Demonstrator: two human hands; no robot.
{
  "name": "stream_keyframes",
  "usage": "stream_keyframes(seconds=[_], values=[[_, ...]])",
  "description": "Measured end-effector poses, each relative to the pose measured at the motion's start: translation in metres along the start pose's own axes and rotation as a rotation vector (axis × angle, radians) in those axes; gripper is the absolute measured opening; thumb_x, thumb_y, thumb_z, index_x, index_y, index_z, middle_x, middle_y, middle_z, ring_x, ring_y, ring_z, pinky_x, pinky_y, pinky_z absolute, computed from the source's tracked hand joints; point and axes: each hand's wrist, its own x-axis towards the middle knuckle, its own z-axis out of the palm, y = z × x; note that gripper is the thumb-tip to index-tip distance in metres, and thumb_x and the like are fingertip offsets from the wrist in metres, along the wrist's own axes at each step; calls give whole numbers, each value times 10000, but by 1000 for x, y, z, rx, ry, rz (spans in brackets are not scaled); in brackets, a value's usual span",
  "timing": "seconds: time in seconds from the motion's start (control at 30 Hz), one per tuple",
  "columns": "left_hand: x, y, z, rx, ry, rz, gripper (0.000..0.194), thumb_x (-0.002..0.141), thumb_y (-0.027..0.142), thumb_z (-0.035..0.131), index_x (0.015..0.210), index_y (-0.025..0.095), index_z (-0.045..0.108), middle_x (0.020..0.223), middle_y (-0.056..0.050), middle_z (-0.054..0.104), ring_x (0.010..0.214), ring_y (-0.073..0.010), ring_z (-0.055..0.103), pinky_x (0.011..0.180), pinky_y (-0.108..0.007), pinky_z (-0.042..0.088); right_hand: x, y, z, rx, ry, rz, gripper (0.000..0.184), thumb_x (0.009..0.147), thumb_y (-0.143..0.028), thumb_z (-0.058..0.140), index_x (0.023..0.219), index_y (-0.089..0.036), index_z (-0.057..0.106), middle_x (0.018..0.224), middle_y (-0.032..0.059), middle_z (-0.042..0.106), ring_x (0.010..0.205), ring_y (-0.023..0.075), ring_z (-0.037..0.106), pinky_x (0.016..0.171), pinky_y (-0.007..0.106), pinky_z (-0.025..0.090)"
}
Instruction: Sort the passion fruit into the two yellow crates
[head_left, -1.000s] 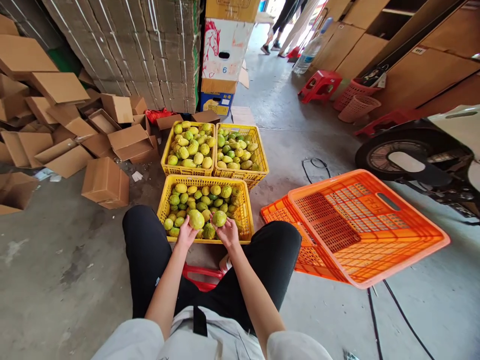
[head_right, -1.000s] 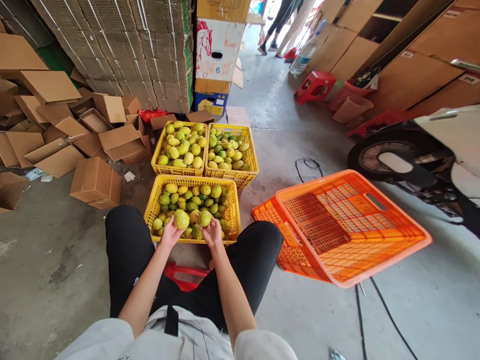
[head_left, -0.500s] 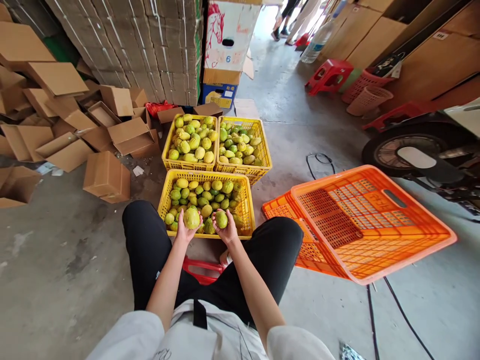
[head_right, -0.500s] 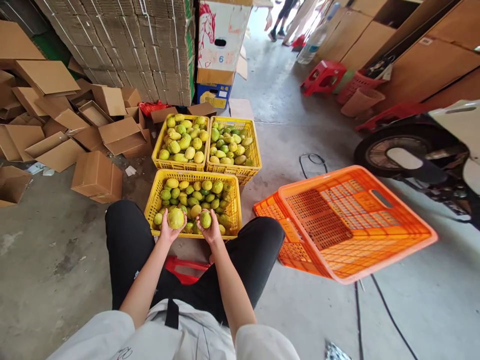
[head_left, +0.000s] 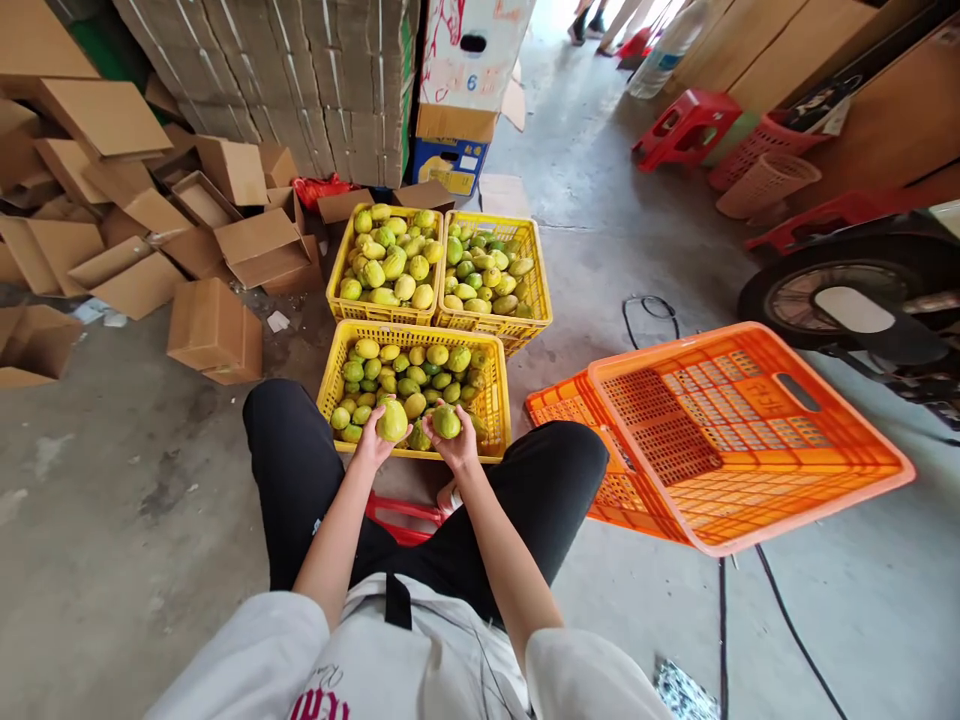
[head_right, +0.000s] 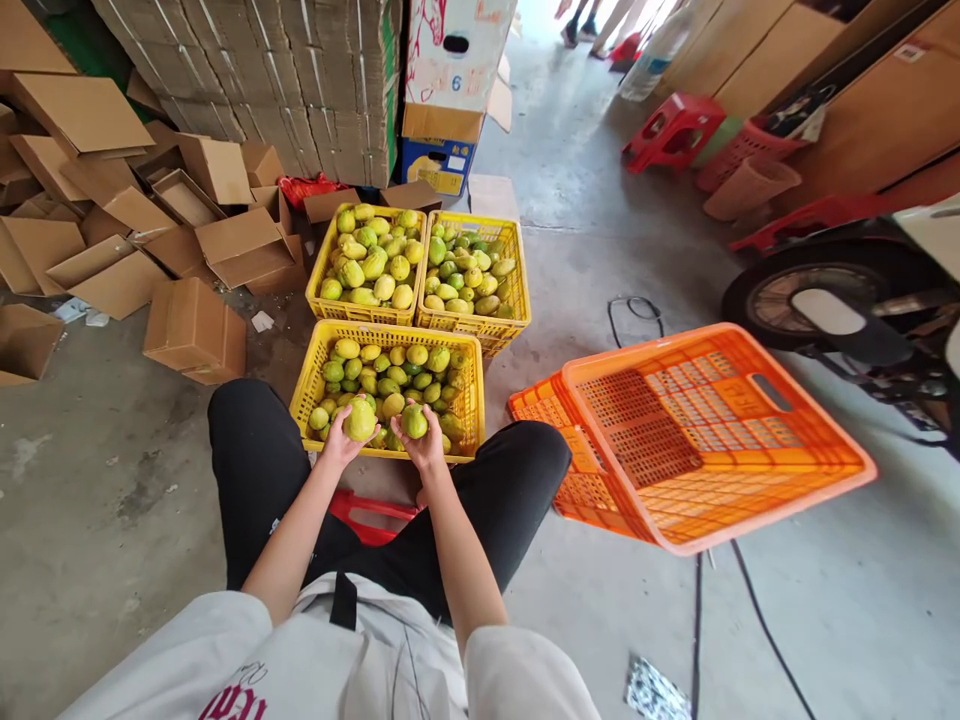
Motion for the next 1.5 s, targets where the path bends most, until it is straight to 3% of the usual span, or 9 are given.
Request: stream_keyframes(seconds=[0.13,0.4,0.57,0.73,0.9,1.07,1.17,1.37,1.5], values=[[1,0,-5,21,-40,-16,190,905,215,623,1089,230,669,1083,-49,709,1155,-262,684,1073,-496,514,-1,-1,-1,50,36,40,150,841,-297,679,939,-184,673,863,77,754,1040,287,735,973,533,611],[4,-5,-9,156,-165,65,443,805,214,788,1206,279,610,1070,-27,711,1104,-267,711,983,-470,570,-2,2,-1,32,-10,33,186,821,-287,592,986,-216,637,938,90,763,1040,300,729,957,589,601],[4,-11,-8,201,-147,89,560,803,203,793,1308,314,580,1157,-32,710,1110,-254,714,978,-425,574,1,2,-1,59,-31,12,284,769,-227,540,1029,-207,654,1019,99,764,1137,328,700,1017,643,550],[5,-6,-7,114,-76,54,384,902,281,632,1285,252,627,1126,-53,717,1114,-267,703,1024,-502,549,3,3,0,20,-68,-11,174,877,-258,600,1035,-223,663,965,55,766,1044,270,733,949,499,618],[4,-3,-4,81,-94,-3,416,953,301,577,1365,249,588,1181,-84,721,1121,-289,700,1006,-541,545,-1,0,0,56,-71,23,233,942,-405,603,1052,-211,672,843,36,740,734,182,708,631,286,633],[2,-5,-3,148,-74,25,354,904,299,679,1253,259,636,1062,-33,708,903,-198,699,920,-433,593,-6,-5,1,144,-24,13,320,917,-417,583,1120,-184,661,964,96,754,983,253,731,844,438,658],[1,-5,-3,173,-45,2,259,895,325,680,1141,246,661,971,-15,685,785,-165,661,826,-389,607,-6,-3,5,143,5,20,313,916,-326,525,1175,-193,641,985,89,760,1015,265,734,874,504,650],[1,-6,-2,141,-22,-20,189,887,331,692,1049,234,672,968,-13,675,813,-154,649,876,-412,604,-4,1,7,62,9,80,233,930,-289,589,1126,-174,638,977,101,770,895,230,749,701,351,676],[1,-7,0,136,-4,-13,142,888,303,696,1009,234,671,968,-2,660,795,-136,637,884,-402,611,-1,0,3,86,128,96,181,925,-327,628,1027,-178,625,838,67,736,747,178,720,589,248,646]])
